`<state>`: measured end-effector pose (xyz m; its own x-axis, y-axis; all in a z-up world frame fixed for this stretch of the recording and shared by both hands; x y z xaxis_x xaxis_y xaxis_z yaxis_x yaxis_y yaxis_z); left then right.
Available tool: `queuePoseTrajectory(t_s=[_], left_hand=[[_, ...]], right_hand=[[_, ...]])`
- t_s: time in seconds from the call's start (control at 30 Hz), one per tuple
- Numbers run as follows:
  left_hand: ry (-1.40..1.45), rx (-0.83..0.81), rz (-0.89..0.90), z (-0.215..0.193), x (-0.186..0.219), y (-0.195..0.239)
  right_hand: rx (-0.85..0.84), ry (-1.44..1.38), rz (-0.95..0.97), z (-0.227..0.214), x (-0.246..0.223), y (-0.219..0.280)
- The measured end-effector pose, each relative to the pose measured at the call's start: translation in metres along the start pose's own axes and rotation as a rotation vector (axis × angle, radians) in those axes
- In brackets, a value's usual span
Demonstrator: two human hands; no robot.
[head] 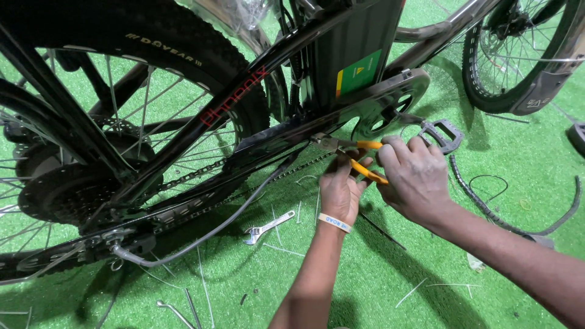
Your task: The person works on the rear wheel and chain of an electric bicycle. They use a wrench to tighten the axle nuts and then use pliers to adjust and secure the chain near the rear cassette.
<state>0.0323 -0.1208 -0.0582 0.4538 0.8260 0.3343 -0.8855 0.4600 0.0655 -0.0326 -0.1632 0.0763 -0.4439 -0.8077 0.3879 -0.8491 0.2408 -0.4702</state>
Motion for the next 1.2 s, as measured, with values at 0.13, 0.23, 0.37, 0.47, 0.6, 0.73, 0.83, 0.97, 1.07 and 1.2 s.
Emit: queuePoseTrajectory(t_s=[0.13, 0.23, 0.37, 0.47, 0.6, 0.73, 0.83, 0.97, 1.07, 1.2], left_hand=[[-0.043, 0.03, 0.006, -0.005, -0.009, 0.015], [-0.254, 0.084, -0.029, -0.021, -0.011, 0.027], [-0.332, 0.046, -0.039, 0.005, 0.019, 0.039], [-0.386, 0.033, -0.021, 0.008, 0.022, 0.033], [-0.577, -0.023, 0.021, 0.016, 0.029, 0.023], [-0.609, -0.013, 0.017, 0.018, 0.037, 0.02], [-0.573, 0.026, 0.002, 0.014, 0.037, 0.019], [-0.535, 0.012, -0.002, 0.016, 0.038, 0.018], [-0.513, -0.005, -0.01, 0.013, 0.036, 0.014], [-0.536, -0.037, -0.031, 0.011, 0.039, 0.011]], right_hand=[[-0.085, -0.086, 0.052, 0.029, 0.011, 0.013], [-0.108, -0.088, 0.033, 0.01, 0.005, 0.024], [-0.197, -0.226, 0.088, -0.001, 0.006, 0.037], [-0.131, -0.267, 0.095, -0.017, 0.001, 0.037], [-0.077, -0.206, 0.113, -0.037, -0.004, 0.027], [-0.077, -0.219, 0.1, -0.04, -0.006, 0.017], [-0.069, -0.205, 0.067, -0.041, -0.009, 0.012], [-0.053, -0.201, 0.051, -0.041, -0.008, 0.009], [-0.054, -0.209, 0.05, -0.04, -0.009, 0.009], [-0.028, -0.198, 0.052, -0.04, -0.011, 0.012]])
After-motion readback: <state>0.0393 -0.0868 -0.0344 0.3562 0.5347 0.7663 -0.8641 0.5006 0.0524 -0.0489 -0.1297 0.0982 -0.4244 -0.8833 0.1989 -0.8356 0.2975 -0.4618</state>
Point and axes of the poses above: each hand's wrist, its own y-axis away from the middle knuckle, its own z-axis out of the palm, x = y × z, the point moved 7 cm from there along -y, towards the middle knuckle, and after that the axes turned 14 degrees about z, right-handed, at the moved point
